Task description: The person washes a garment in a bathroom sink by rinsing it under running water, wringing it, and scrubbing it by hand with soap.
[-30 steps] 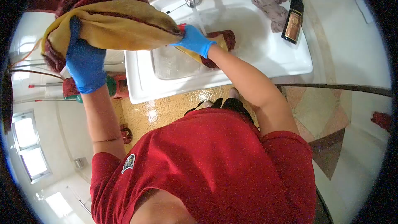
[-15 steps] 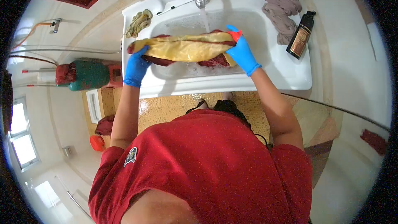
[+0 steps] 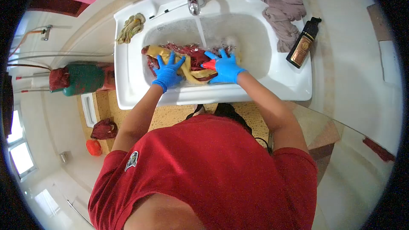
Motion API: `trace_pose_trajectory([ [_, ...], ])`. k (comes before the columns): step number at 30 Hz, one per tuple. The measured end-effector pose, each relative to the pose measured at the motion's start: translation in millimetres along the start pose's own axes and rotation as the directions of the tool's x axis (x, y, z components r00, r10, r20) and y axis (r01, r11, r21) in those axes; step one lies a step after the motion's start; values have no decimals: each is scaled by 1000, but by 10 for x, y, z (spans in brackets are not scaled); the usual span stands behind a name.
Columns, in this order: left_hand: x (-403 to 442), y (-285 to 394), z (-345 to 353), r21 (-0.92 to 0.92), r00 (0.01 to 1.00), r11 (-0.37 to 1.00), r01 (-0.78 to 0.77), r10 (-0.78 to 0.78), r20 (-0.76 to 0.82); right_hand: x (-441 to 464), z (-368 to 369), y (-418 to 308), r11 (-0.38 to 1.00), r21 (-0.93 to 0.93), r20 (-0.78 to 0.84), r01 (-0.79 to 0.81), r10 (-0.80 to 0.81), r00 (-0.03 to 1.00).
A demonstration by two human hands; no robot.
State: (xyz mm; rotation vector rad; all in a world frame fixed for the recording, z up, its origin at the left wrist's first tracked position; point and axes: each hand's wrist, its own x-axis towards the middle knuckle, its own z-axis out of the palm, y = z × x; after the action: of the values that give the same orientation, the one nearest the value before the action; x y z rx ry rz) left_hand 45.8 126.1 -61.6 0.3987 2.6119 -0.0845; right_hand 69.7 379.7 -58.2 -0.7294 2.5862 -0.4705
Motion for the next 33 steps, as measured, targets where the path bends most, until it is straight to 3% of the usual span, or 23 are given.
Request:
trace_pose_trajectory([
  [1,68,6,28,34,1000,999,19,-20,13,41,-5,18,999,22,44,-35,34,998],
  [2,132,15,57,19,998,999,33,-34,48,101,191,107,999,-29,-119,-40,36,992],
  [5,283,20,107,53,989,998,30,-37,146,286,255,317,980,161,239,-120,79,968],
  [8,817,-397,989,-58,987,990,-128,122,-102,356,402,369,994,18,233,-108,101,967],
  [11,451,-188,415,46,973,974,-224,221,63,345,516,361,996,-66,112,-68,75,991],
  [12,274,-113,204,77,962,963,-257,247,120,271,448,279,999,-28,-6,-39,39,999],
  [15,-136,-6,-169,-266,985,950,-164,172,9,263,300,87,970,-227,-221,-92,40,974],
  [16,-177,-18,-137,-436,950,847,-306,240,-201,266,255,27,983,-155,-271,-97,52,961],
  [19,-388,161,-369,-339,739,756,-560,271,-617,276,-7,-259,996,32,-368,-87,92,925],
  [22,-470,231,-604,-451,683,612,-650,210,-699,225,-455,-841,962,274,-525,-4,153,837],
  [25,-554,197,-608,-652,749,411,-637,133,-649,308,-587,-1160,933,238,-783,268,21,622],
  [26,-565,191,-583,-634,719,439,-637,40,-694,310,-651,-1264,912,261,-789,316,12,615],
  [28,-721,116,-757,-663,748,484,-570,-28,-664,268,-789,-1460,861,309,-801,405,6,599],
  [29,-779,71,-825,-676,757,505,-537,-64,-650,259,-808,-1500,870,318,-755,376,-8,655],
  [30,-796,33,-814,-660,702,490,-570,-128,-701,261,-820,-1528,880,324,-704,349,-22,709],
  [33,-776,-198,-702,-741,787,495,-454,-167,-594,303,-833,-1512,944,188,-662,271,-82,745],
])
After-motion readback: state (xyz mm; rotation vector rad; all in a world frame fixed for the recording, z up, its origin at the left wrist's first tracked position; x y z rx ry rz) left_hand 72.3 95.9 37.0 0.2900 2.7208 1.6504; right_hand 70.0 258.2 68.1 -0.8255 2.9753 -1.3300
